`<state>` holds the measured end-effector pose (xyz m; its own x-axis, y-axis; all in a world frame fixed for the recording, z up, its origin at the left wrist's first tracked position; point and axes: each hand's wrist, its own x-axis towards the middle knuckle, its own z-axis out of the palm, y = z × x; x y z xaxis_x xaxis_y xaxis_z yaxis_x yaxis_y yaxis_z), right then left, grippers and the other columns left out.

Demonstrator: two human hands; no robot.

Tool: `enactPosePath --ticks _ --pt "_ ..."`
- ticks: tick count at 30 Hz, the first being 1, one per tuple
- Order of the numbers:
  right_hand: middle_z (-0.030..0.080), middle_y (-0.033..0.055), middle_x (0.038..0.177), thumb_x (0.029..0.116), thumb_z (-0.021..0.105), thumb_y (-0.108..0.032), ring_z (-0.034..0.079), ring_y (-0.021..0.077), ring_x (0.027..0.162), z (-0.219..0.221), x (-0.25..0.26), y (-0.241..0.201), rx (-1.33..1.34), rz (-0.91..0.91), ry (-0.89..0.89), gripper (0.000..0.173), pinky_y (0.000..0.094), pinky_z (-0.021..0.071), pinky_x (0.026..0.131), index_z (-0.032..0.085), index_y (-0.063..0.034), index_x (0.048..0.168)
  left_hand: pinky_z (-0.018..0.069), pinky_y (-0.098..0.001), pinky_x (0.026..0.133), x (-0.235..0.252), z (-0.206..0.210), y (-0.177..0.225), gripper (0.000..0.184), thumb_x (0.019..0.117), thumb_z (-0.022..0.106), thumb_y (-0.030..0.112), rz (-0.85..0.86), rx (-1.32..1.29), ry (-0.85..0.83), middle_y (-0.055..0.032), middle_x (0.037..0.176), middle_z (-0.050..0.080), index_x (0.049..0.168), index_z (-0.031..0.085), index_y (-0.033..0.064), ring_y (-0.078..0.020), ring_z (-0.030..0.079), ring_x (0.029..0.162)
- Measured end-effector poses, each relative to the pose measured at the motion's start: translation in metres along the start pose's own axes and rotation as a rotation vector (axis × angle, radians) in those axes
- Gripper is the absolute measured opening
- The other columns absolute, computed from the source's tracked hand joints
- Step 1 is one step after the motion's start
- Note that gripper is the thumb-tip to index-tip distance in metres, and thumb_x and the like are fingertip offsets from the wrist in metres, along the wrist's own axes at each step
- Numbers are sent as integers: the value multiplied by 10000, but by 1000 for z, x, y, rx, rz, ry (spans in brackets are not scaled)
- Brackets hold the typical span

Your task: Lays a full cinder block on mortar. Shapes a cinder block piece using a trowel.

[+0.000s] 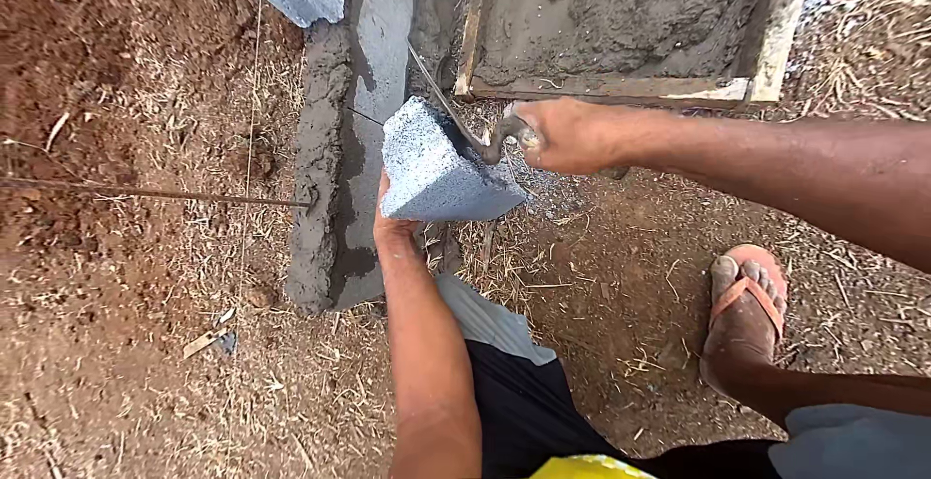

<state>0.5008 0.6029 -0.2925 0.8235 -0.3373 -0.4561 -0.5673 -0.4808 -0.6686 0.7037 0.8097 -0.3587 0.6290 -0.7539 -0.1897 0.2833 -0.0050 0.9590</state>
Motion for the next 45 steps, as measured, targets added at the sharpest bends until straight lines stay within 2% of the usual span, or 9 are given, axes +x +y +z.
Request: enactPosePath --ticks 5,11,15,22,26,29,35,37,45 --pt "647 144 936 1006 632 -169 648 301 791 9 2 22 -22 47 -101 266 522 532 678 588 -84 1253 593 -212 776 1 1 -2 510 1118 76 295 -26 -11 25 101 911 720 1109 582 235 8 687 870" --pt "622 75 890 991 646 -182 619 212 715 -34 -12 -22 101 -107 140 224 449 519 602 595 -128 1202 589 -277 852 11 6 2 429 1123 133 306 -73 -6 11 43 1040 689 1274 509 166 -35 669 955" --pt "653 48 1016 976 642 -185 658 187 896 -38 -6 -36 82 -197 261 308 442 549 748 578 -159 1277 600 -260 815 7 -1 -4 497 1120 96 337 -32 -32 -17 79 975 726 1167 579 234 -22 689 926" --pt "660 140 1003 993 634 -175 676 311 912 -17 10 -12 -16 -142 178 336 544 546 765 550 -93 1308 587 -199 771 -1 5 -1 421 1108 152 233 24 20 10 116 909 710 1107 573 239 26 677 865" --pt "645 79 953 987 625 -189 660 234 851 -30 0 -23 17 -215 278 276 471 540 719 569 -120 1248 590 -200 776 1 6 0 428 1112 155 237 26 18 5 118 908 715 1100 582 246 26 682 868" --pt "650 48 982 987 620 -194 659 184 864 -33 -2 -36 58 -279 341 346 421 552 734 552 -138 1322 593 -210 794 2 5 -1 438 1118 145 267 25 -5 -4 111 934 719 1117 582 246 21 683 897" --pt "653 145 1004 998 624 -166 669 313 904 -9 11 -11 55 -143 150 342 540 546 763 544 -80 1320 592 -217 795 0 4 -1 465 1119 112 293 0 -20 16 104 940 719 1128 574 244 7 685 900" --pt "639 125 956 994 629 -173 657 296 865 -9 8 -8 28 -119 142 271 526 535 728 558 -92 1242 584 -211 807 -1 6 -1 440 1118 121 264 2 18 35 110 944 704 1148 559 237 19 672 907" --pt "648 65 970 973 640 -170 662 214 863 -21 2 -30 77 -238 252 303 456 551 731 558 -135 1263 584 -228 831 4 1 -4 434 1118 133 278 5 23 12 105 972 706 1170 561 236 9 671 931"
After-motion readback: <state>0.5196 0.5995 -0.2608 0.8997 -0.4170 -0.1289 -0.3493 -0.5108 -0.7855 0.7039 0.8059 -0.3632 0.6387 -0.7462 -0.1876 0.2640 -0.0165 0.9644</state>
